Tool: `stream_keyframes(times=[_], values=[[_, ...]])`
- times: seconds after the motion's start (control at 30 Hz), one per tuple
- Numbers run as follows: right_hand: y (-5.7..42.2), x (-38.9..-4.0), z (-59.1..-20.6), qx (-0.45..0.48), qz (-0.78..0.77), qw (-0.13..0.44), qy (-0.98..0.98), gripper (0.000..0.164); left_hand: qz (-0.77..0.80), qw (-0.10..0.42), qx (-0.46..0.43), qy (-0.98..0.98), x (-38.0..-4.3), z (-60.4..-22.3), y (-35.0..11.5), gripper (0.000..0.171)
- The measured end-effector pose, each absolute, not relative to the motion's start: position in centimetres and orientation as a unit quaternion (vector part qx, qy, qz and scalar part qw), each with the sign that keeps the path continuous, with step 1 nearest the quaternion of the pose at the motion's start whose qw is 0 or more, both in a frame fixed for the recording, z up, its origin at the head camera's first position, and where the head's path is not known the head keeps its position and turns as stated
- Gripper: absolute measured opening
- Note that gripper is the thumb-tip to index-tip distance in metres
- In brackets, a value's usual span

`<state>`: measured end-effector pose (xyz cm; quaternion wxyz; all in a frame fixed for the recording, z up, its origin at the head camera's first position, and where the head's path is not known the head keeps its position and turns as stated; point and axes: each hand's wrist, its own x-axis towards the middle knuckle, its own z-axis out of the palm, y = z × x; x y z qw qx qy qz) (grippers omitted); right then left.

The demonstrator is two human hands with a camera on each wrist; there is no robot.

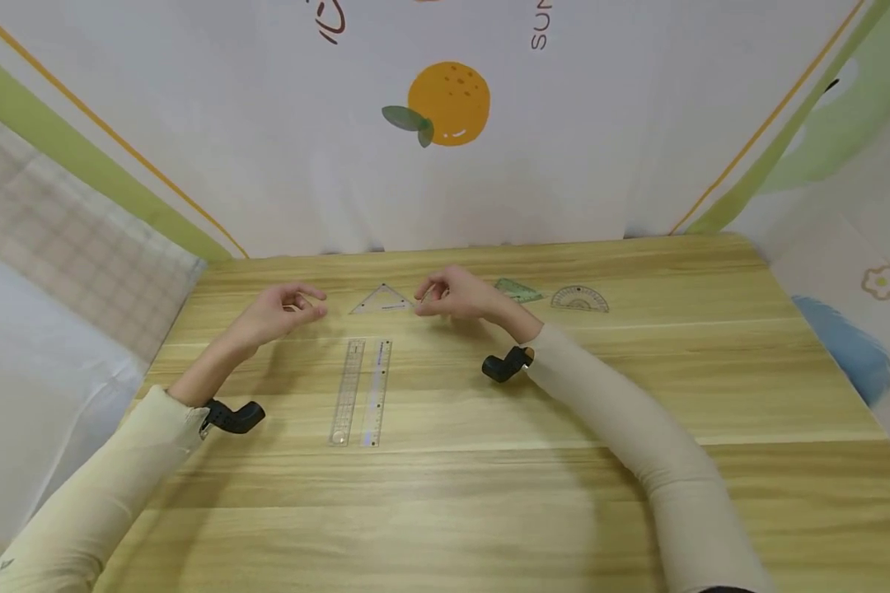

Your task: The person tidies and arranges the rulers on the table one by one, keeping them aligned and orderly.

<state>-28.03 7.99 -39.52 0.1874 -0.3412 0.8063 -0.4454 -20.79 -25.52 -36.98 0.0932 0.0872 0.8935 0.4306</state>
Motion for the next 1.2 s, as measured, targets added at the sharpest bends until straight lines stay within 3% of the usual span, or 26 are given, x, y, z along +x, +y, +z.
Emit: stream_keyframes(times=[0.43, 1.2], values=[[6.2, -29.5, -39.3, -0.375, -0.406, 0.179, 0.814, 0.045, 0.407, 0.082, 0.083, 0.906, -21.9, -37.7, -26.5, 0.044], [5.2, -31.6, -40.3, -0.379, -0.434, 0.170, 0.799, 0.047, 0.398, 0.053, 0.187, 0.896, -24.6, -39.5, -25.9, 0.048]])
